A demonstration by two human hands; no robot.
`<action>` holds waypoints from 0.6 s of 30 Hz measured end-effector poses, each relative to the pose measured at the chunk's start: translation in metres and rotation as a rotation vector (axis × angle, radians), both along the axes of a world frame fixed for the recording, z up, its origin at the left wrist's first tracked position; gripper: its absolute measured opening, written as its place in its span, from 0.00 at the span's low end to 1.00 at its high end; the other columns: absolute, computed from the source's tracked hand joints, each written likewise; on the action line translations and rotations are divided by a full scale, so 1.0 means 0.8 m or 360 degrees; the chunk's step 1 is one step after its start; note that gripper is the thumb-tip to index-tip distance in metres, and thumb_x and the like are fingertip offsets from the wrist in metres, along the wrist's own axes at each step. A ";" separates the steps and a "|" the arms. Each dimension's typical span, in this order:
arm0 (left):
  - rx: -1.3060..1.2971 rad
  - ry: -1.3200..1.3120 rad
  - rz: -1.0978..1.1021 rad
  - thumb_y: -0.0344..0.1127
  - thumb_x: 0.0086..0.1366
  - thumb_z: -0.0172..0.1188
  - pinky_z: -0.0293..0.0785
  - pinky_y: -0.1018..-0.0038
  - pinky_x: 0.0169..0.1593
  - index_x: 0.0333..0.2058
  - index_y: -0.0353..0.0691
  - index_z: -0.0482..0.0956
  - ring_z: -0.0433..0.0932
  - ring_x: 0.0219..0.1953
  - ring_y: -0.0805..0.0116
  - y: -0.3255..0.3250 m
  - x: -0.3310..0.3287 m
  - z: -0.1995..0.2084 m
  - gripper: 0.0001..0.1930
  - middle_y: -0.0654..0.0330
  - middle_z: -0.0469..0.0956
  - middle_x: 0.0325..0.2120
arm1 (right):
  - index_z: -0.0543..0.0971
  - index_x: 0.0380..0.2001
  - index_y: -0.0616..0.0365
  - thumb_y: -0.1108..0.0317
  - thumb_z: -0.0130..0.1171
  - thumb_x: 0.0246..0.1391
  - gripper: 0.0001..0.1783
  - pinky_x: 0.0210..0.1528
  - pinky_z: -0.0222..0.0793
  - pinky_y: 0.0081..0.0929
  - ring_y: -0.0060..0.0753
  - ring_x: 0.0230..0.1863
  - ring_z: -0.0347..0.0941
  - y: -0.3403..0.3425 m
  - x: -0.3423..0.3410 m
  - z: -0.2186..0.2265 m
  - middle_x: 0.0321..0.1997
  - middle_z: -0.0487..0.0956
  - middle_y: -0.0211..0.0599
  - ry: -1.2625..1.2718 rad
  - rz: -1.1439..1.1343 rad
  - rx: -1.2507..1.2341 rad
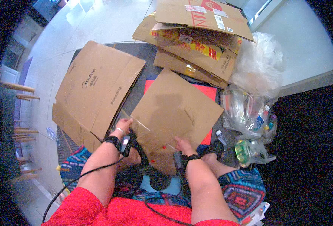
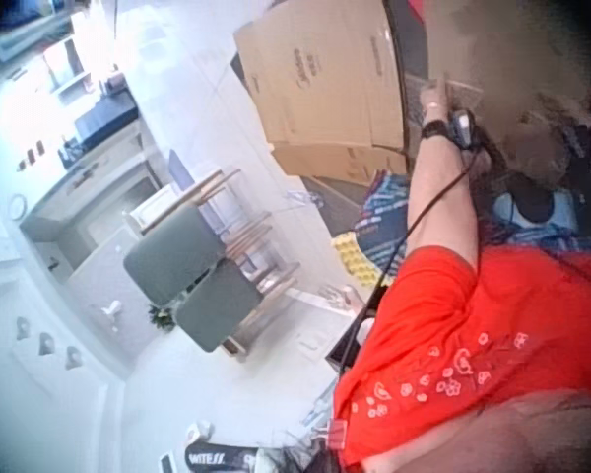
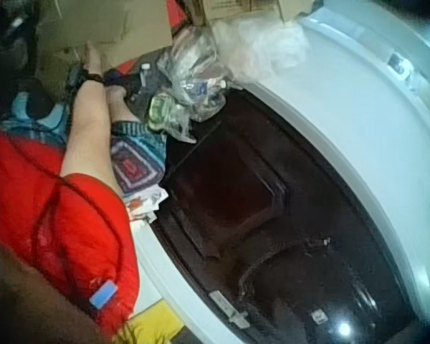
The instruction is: The person organizes flattened cardboard boxes by picking them up from the floor, folding some, and stacking them inside a larger open box.
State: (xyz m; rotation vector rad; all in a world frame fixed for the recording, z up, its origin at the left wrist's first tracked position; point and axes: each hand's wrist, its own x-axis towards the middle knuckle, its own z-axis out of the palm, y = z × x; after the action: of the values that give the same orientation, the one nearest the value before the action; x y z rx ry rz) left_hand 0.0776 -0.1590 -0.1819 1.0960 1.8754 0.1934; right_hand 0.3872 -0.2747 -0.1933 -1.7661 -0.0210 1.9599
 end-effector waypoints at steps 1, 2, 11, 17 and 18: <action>0.0205 0.0301 -0.0076 0.51 0.49 0.57 0.72 0.71 0.30 0.35 0.31 0.74 0.76 0.25 0.62 -0.007 -0.008 -0.013 0.25 0.53 0.76 0.25 | 0.68 0.23 0.51 0.55 0.58 0.44 0.14 0.17 0.56 0.22 0.24 0.19 0.62 0.009 -0.022 -0.006 0.18 0.65 0.25 -0.0097 -0.0009 -0.0044; 0.0092 0.0235 -0.0078 0.51 0.49 0.56 0.71 0.71 0.34 0.34 0.31 0.74 0.76 0.29 0.61 -0.004 -0.002 -0.012 0.25 0.52 0.76 0.27 | 0.68 0.23 0.51 0.55 0.58 0.44 0.14 0.17 0.56 0.22 0.24 0.19 0.62 0.011 -0.024 -0.014 0.18 0.65 0.25 -0.0088 -0.0036 -0.0054; -0.0057 0.0254 -0.0215 0.48 0.50 0.55 0.69 0.72 0.39 0.36 0.32 0.74 0.75 0.34 0.61 -0.003 0.001 -0.017 0.23 0.51 0.76 0.32 | 0.71 0.32 0.61 0.59 0.62 0.37 0.20 0.26 0.63 0.28 0.30 0.25 0.67 0.057 -0.100 0.026 0.26 0.72 0.34 -0.0667 0.0142 0.0096; -0.0438 -0.0404 -0.0636 0.45 0.47 0.58 0.70 0.72 0.33 0.38 0.35 0.72 0.75 0.30 0.65 -0.025 0.089 0.020 0.23 0.54 0.76 0.29 | 0.70 0.33 0.66 0.67 0.60 0.38 0.18 0.33 0.65 0.29 0.31 0.30 0.67 0.072 -0.101 0.019 0.29 0.72 0.38 -0.0545 -0.0030 0.0232; -0.0499 -0.0387 -0.0722 0.46 0.48 0.57 0.70 0.72 0.37 0.40 0.36 0.72 0.75 0.33 0.63 -0.027 0.089 0.010 0.23 0.53 0.76 0.31 | 0.70 0.33 0.66 0.69 0.59 0.39 0.17 0.32 0.64 0.29 0.30 0.30 0.67 0.070 -0.100 0.006 0.28 0.73 0.37 -0.0597 -0.0150 0.0285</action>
State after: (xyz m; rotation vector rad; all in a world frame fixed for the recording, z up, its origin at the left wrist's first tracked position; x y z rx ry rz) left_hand 0.1490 -0.1803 -0.1739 1.1852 1.3467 -0.2130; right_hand 0.3071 -0.2187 -0.1887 -1.9475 -0.2287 1.4894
